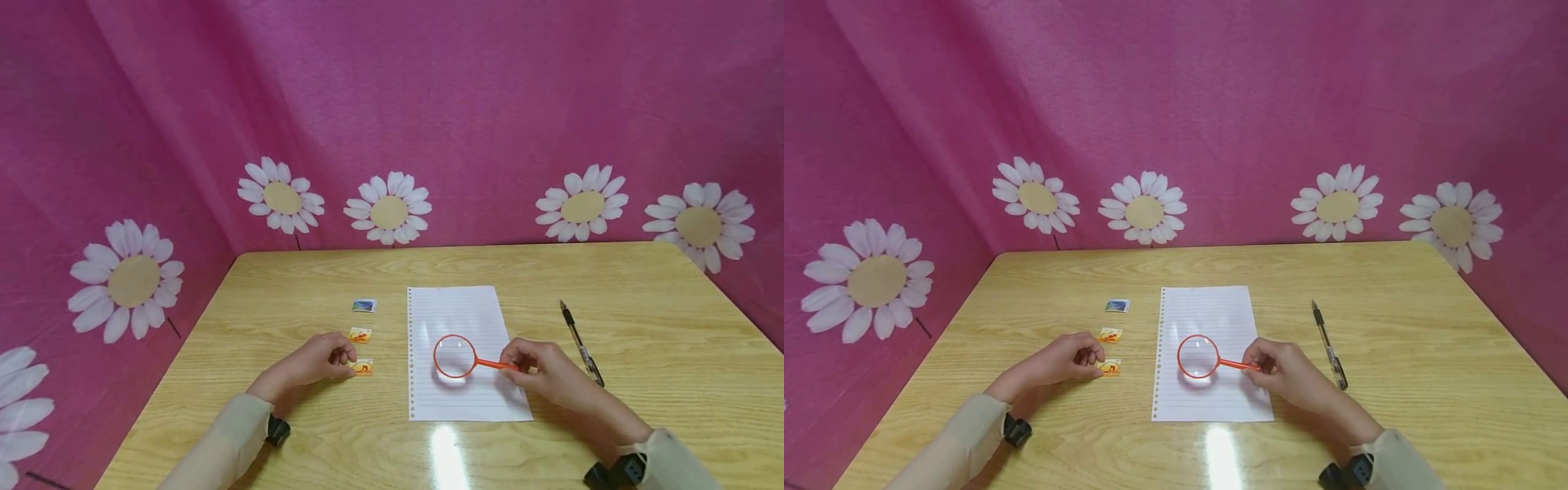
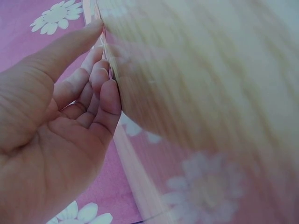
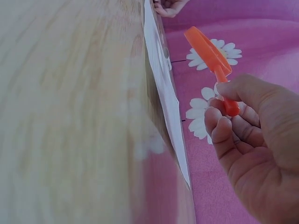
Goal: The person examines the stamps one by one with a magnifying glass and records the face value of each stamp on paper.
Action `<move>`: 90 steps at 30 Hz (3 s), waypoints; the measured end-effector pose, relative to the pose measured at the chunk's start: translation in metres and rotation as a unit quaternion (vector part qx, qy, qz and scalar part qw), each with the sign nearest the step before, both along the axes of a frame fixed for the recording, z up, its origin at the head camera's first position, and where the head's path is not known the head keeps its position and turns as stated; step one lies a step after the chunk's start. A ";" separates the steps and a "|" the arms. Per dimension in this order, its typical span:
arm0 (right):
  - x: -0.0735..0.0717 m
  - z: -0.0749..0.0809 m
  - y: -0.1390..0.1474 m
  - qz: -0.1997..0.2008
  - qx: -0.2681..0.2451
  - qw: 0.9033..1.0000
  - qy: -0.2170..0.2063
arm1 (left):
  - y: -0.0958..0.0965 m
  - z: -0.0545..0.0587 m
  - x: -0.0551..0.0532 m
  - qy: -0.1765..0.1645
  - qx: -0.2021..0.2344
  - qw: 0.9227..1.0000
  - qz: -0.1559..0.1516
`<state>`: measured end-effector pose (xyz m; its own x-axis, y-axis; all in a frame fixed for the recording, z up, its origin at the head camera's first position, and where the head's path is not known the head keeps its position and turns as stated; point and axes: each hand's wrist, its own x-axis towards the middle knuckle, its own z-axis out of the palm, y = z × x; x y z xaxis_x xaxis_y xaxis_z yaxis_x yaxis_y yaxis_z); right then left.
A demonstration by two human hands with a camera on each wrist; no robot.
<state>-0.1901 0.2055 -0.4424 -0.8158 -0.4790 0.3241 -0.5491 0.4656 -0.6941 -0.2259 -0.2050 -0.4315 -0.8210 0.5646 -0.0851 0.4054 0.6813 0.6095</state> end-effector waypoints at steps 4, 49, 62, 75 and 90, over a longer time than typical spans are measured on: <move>0.000 -0.001 0.002 -0.004 0.000 1.000 0.005 | 0.000 -0.001 0.000 0.006 0.006 1.000 -0.005; 0.009 -0.003 0.025 -0.024 -0.013 0.999 0.018 | -0.002 -0.002 0.000 -0.010 0.004 1.000 0.010; 0.011 -0.002 0.036 -0.029 -0.018 0.999 0.007 | 0.000 -0.002 0.000 -0.010 0.002 1.000 0.011; 0.015 -0.003 0.044 -0.056 0.001 0.998 0.016 | -0.002 -0.002 0.001 -0.007 0.011 1.000 0.003; 0.021 -0.003 0.059 -0.082 0.007 0.996 0.020 | -0.001 -0.005 -0.001 -0.008 0.002 1.000 0.007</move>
